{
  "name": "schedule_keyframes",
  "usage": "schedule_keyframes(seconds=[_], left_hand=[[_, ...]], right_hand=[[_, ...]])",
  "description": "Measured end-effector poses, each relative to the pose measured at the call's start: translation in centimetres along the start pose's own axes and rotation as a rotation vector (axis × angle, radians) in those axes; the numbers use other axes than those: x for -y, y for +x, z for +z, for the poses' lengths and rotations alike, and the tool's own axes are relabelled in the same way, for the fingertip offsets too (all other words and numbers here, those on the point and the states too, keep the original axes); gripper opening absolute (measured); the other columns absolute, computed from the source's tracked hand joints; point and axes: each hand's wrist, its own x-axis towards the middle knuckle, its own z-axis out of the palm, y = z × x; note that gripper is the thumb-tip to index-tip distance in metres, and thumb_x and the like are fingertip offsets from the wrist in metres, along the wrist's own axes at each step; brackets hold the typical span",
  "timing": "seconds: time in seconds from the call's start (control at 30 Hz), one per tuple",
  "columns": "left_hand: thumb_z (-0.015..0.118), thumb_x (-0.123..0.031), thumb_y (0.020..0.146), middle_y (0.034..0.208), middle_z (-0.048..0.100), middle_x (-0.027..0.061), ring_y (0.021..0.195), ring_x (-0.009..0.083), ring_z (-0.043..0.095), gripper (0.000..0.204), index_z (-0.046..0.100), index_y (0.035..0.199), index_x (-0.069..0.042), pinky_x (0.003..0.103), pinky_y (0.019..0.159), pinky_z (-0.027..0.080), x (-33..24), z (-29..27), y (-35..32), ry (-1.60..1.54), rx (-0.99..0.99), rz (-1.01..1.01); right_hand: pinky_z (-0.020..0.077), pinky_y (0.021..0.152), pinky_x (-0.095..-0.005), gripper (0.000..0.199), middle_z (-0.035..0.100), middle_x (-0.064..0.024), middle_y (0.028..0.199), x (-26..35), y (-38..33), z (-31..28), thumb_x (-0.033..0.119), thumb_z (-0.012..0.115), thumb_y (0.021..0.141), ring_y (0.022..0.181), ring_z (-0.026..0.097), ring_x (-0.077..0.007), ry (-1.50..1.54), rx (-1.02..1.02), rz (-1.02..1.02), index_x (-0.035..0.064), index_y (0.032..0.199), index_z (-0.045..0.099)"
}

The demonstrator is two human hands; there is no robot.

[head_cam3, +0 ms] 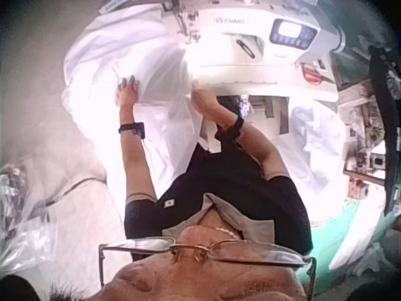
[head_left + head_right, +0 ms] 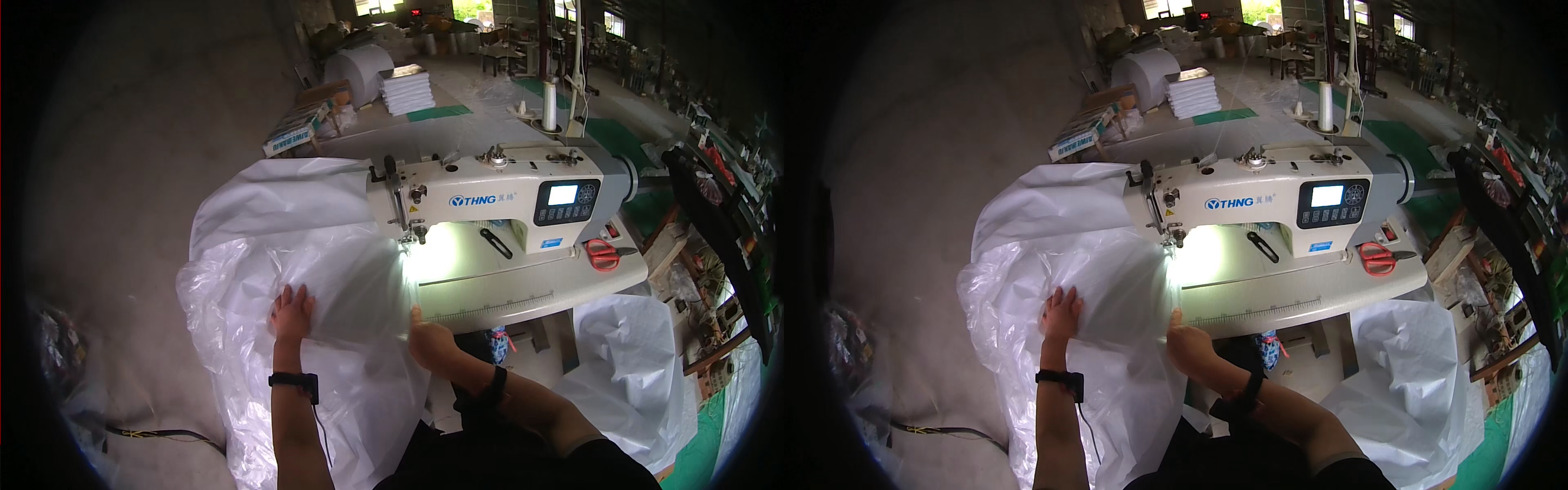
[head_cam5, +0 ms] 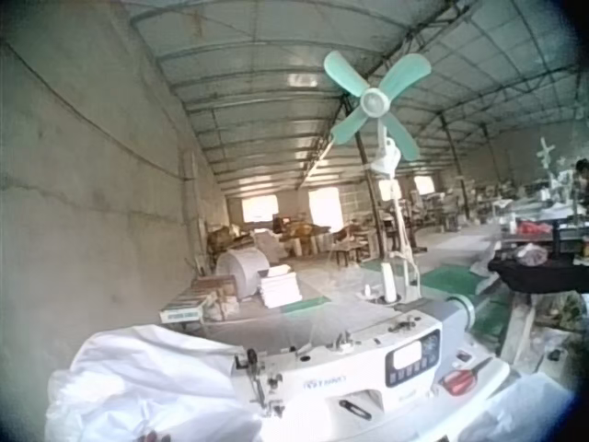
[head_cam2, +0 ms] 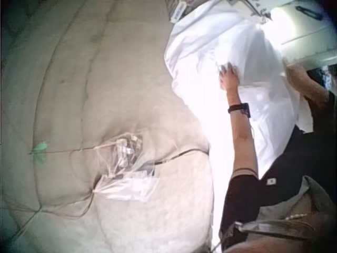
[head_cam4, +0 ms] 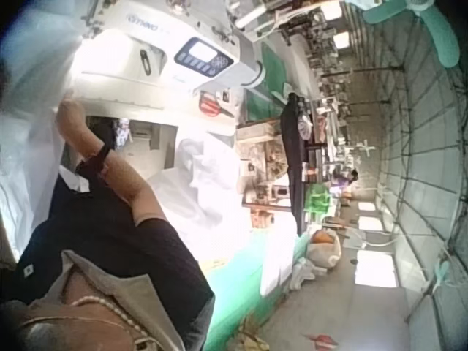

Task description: The recorder uses an industrial sewing machine to stitch together large sheets of white plastic material for bag manufacturing.

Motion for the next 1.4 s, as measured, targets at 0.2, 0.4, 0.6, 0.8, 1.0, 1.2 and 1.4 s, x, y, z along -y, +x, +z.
schedule_keyframes(seconds=[0.2,0.4,0.6,0.8,1.0,1.2,1.4], left_hand=[[0.046,-0.051,0.090,0.145,0.034,0.0104,0.132,0.0361,0.032,0.049,0.047,0.133,-0.028,0.056,0.103,0.027,-0.5,0.2,2.1,-0.053,0.029,-0.044],[0.051,-0.042,0.088,0.143,0.037,0.0134,0.131,0.0359,0.033,0.049,0.048,0.132,-0.020,0.053,0.104,0.028,-1.6,-0.8,1.7,-0.005,0.049,-0.026],[0.066,-0.021,0.081,0.125,0.052,0.0206,0.115,0.0378,0.049,0.041,0.057,0.116,-0.003,0.044,0.097,0.040,-6.6,-3.8,-7.5,-0.295,-0.155,0.400],[0.059,-0.043,0.085,0.090,0.065,0.0191,0.087,0.0348,0.063,0.045,0.059,0.106,-0.003,0.044,0.074,0.050,-11.5,-7.4,-20.3,-0.307,0.398,0.437],[0.046,-0.025,0.093,0.106,0.063,0.0134,0.092,0.0317,0.063,0.031,0.054,0.115,-0.006,0.040,0.078,0.050,-14.1,-7.7,-27.8,-0.478,0.952,0.817],[0.053,-0.017,0.090,0.099,0.066,0.0119,0.092,0.0239,0.064,0.025,0.061,0.110,-0.005,0.033,0.080,0.050,-16.3,-8.2,-28.1,-0.676,0.939,0.522],[0.063,-0.007,0.081,0.085,0.065,0.0121,0.079,0.0233,0.066,0.016,0.064,0.097,-0.002,0.032,0.072,0.052,-14.7,-7.1,-21.4,-0.731,-0.007,0.236]], right_hand=[[0.0525,0.059,-0.0408,0.060,0.066,-0.0183,0.073,0.6,2.8,-0.8,0.009,0.045,0.081,0.067,0.067,-0.0320,-0.121,0.117,0.076,-0.0184,0.132,0.027],[0.0531,0.061,-0.0358,0.060,0.068,-0.0138,0.083,0.3,5.9,-1.6,0.011,0.047,0.082,0.074,0.068,-0.0259,-0.296,0.176,0.067,-0.0157,0.133,0.030],[0.0525,0.064,-0.0351,0.058,0.068,-0.0129,0.085,-0.4,7.9,-1.4,0.012,0.047,0.083,0.077,0.068,-0.0248,-0.371,0.159,0.047,-0.0151,0.132,0.032],[0.0521,0.067,-0.0364,0.048,0.068,-0.0139,0.090,-1.3,9.6,-1.0,0.012,0.046,0.085,0.084,0.067,-0.0259,-0.357,0.126,0.027,-0.0131,0.125,0.042],[0.0530,0.071,-0.0355,0.045,0.068,-0.0146,0.091,-1.4,8.2,-1.5,0.012,0.054,0.084,0.084,0.067,-0.0261,-0.275,0.091,0.041,-0.0106,0.122,0.046],[0.0522,0.069,-0.0438,0.031,0.065,-0.0230,0.088,-3.2,-1.9,-1.1,0.014,0.050,0.084,0.081,0.066,-0.0347,-0.025,0.029,0.123,-0.0052,0.108,0.045],[0.0521,0.065,-0.0379,0.025,0.065,-0.0185,0.082,-6.3,-12.7,0.2,0.021,0.056,0.085,0.075,0.067,-0.0305,0.424,0.265,0.141,-0.0013,0.097,0.055]])
